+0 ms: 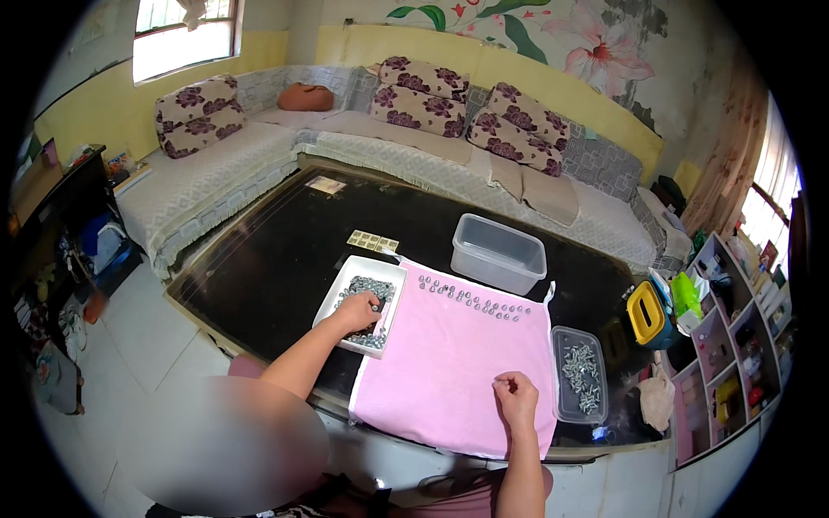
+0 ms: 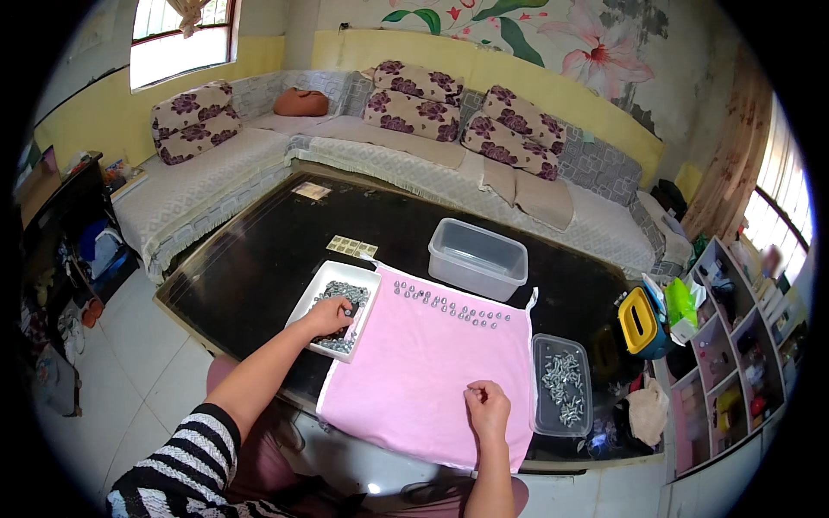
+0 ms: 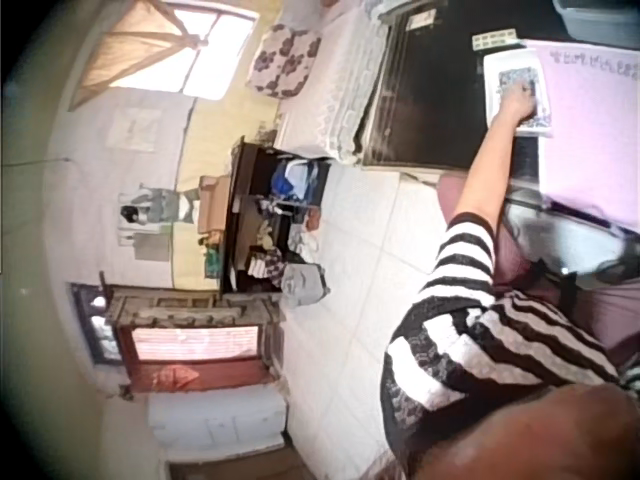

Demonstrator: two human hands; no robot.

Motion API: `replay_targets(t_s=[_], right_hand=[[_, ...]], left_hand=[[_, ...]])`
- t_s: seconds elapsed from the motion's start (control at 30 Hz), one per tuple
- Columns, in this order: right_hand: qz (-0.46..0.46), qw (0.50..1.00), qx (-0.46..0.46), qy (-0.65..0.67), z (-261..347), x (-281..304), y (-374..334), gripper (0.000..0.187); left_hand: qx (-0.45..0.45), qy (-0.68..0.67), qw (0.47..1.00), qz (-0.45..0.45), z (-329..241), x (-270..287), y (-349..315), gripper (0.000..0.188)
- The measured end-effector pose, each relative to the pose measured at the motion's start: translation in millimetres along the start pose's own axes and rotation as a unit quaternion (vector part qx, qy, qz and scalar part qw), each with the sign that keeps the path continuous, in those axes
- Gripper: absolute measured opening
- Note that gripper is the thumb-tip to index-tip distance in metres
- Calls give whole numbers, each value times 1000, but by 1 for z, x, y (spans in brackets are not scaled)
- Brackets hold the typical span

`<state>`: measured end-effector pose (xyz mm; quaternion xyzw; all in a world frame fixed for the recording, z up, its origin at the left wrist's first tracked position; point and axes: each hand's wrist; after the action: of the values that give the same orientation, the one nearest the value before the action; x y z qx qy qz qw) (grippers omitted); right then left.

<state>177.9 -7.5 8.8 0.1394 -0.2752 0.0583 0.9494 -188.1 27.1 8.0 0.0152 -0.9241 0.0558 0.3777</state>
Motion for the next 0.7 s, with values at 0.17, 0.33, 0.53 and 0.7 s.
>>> replay_targets(t_s=[0.17,0.33,0.53,0.7], right_hand=[[-37,999,15,-15,-3,-7,1,8],[-42,997,-23,64,-7,-16,-5,6],[-50,962,-79,257,-14,-23,-18,6],[24,928,-98,358,16,-50,-15,9]], left_hand=[[5,16,1000,2,6,4,14,11],[-41,80,993,-82,18,8,10,19],[-133,-309,940,-60,-44,4,-41,9],[-152,-400,895,125,-71,-56,-92,18]])
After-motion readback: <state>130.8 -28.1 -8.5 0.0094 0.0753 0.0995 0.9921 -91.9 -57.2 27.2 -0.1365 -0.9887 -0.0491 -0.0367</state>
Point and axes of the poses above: each hand's wrist, its own y-axis towards the middle knuckle, its own x-axis out of the back of the hand, z = x × y, and after that the axes turned 9 degrees about z, right-handed
